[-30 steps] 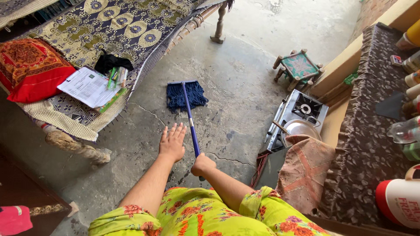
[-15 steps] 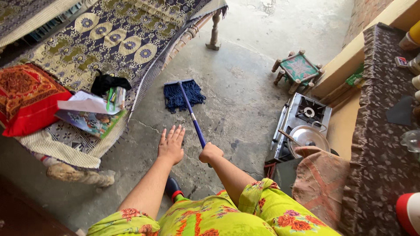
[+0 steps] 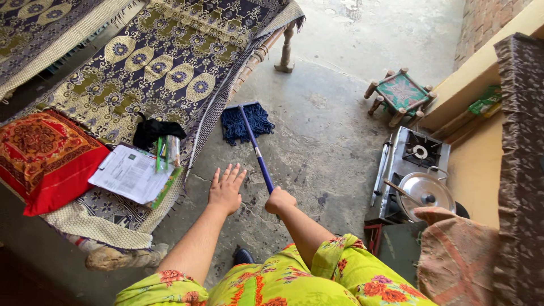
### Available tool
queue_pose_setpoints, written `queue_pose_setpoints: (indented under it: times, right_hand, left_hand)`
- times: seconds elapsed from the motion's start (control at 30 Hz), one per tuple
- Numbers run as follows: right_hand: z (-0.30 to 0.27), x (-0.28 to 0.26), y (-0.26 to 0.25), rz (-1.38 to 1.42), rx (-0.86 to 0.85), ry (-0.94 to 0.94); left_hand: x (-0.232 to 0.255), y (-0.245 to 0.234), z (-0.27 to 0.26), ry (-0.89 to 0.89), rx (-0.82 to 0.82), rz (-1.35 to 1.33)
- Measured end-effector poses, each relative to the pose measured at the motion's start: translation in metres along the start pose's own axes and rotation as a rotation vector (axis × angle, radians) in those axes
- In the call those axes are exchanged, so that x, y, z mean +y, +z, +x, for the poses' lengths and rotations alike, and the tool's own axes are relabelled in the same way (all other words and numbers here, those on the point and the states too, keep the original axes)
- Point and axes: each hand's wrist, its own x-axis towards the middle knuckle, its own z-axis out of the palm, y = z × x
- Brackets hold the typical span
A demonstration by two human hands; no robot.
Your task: The person uses a mop to clean a concrete floor in an outdoor courtyard and then rinses the mop head under a faucet in a small bathroom.
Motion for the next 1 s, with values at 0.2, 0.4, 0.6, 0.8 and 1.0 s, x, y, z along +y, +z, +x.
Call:
queue_pose_setpoints:
  times: [0.2, 0.4, 0.6, 0.8, 1.0]
  right_hand:
    - [0.021, -0.042, -0.028, 0.049, -0.013, 0.038]
    - [0.047, -0.075, -0.050, 0.054, -0.026, 0.062]
    - [0.110, -0.098, -0.064, -0.017, 0.016, 0.040]
    - [0.164, -0.123, -0.132, 0.052, -0.071, 0.062]
    - [0.251, -0.130, -0.190, -0.065, -0.024, -0.012]
  left_hand:
    - [-0.055, 0.000, 0.028, 0.001, -0.052, 0.048]
    - [-0.092, 0.006, 0.054, -0.015, -0.052, 0.008]
    - [-0.109, 0.003, 0.112, -0.003, -0.031, -0.016]
    - [-0.128, -0.015, 0.195, -0.062, 0.029, -0.072]
    - [-0.132, -0.045, 0.276, -0.117, -0.005, -0.136]
